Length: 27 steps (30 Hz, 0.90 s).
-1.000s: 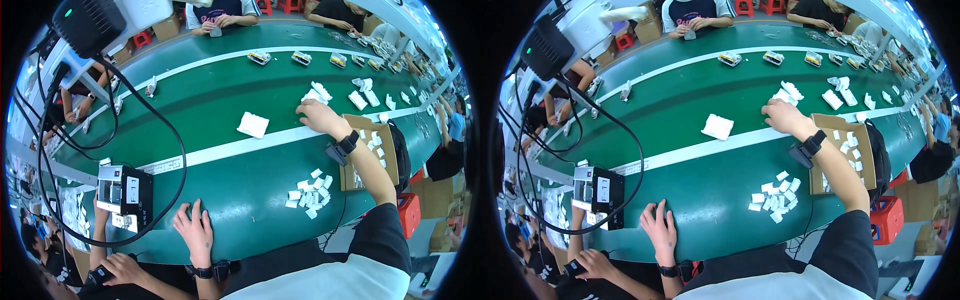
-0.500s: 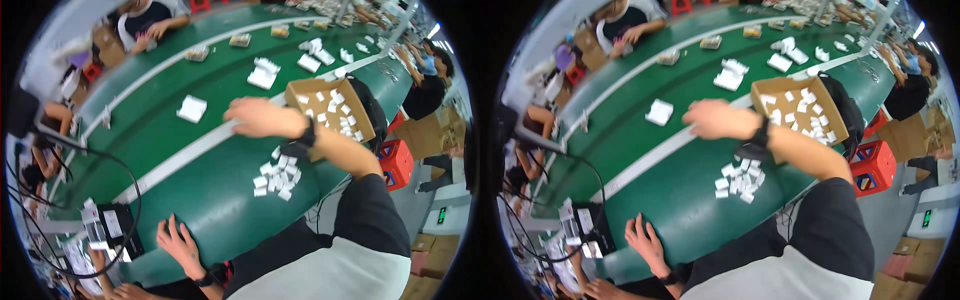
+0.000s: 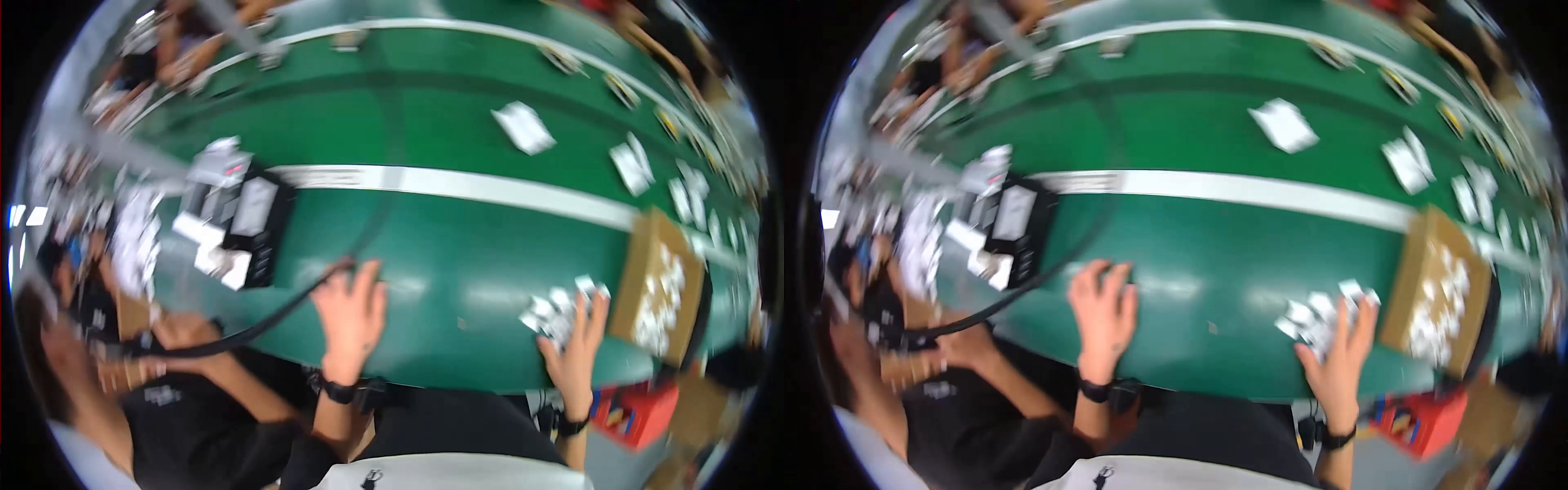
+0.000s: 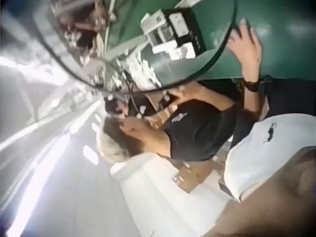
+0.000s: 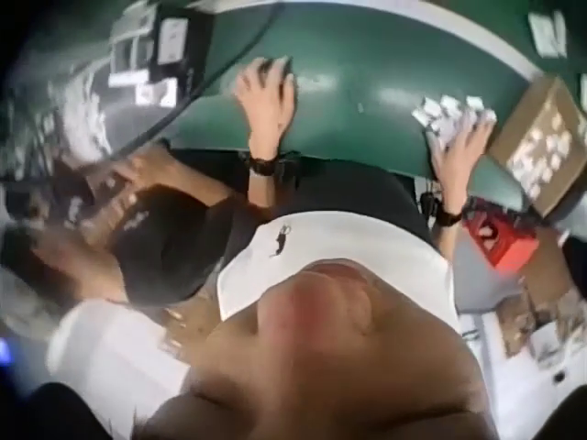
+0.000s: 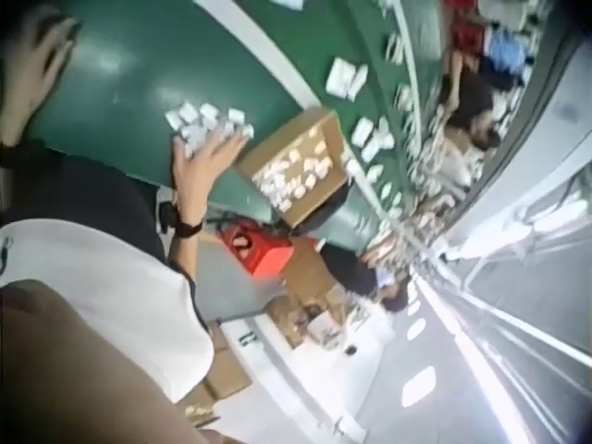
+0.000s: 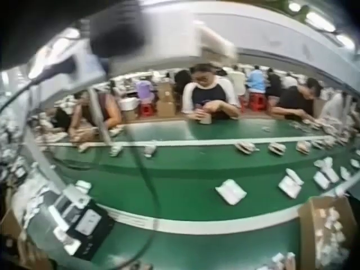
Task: The person pours white plastic components from a box onto the table and picks up a white plastic housing. They then pick up and insert small white components into the housing by hand, repeating the process several times.
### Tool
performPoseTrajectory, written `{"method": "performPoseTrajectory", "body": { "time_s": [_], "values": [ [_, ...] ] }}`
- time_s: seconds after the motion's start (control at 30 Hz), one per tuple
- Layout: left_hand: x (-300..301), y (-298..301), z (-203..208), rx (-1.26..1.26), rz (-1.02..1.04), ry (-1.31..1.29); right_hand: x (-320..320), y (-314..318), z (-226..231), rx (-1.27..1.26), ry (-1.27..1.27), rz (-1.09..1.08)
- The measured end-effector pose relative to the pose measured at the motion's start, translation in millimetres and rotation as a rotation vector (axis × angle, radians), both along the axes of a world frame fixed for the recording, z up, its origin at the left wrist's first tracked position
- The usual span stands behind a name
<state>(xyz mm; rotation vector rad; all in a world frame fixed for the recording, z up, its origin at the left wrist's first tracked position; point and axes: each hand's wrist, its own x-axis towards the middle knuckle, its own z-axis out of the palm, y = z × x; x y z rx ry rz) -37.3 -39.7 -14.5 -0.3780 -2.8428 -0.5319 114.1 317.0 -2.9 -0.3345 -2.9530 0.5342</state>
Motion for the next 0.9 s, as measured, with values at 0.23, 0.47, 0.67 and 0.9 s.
{"method": "performPoseTrajectory", "body": {
  "time_s": [0.23,0.47,0.67,0.9],
  "values": [
    [11,5,-4,0.094,0.043,0.045,-59,0,43,0.001,-0.102,0.209],
    [6,5,-10,0.110,0.019,0.096,14,169,64,0.370,-0.087,-0.165],
    [-2,5,-7,0.126,-0.005,0.092,39,283,28,0.069,-0.569,-0.324],
    [-6,4,-11,0.142,-0.004,0.101,31,296,27,-0.516,-0.501,-0.487]
  ]
}}
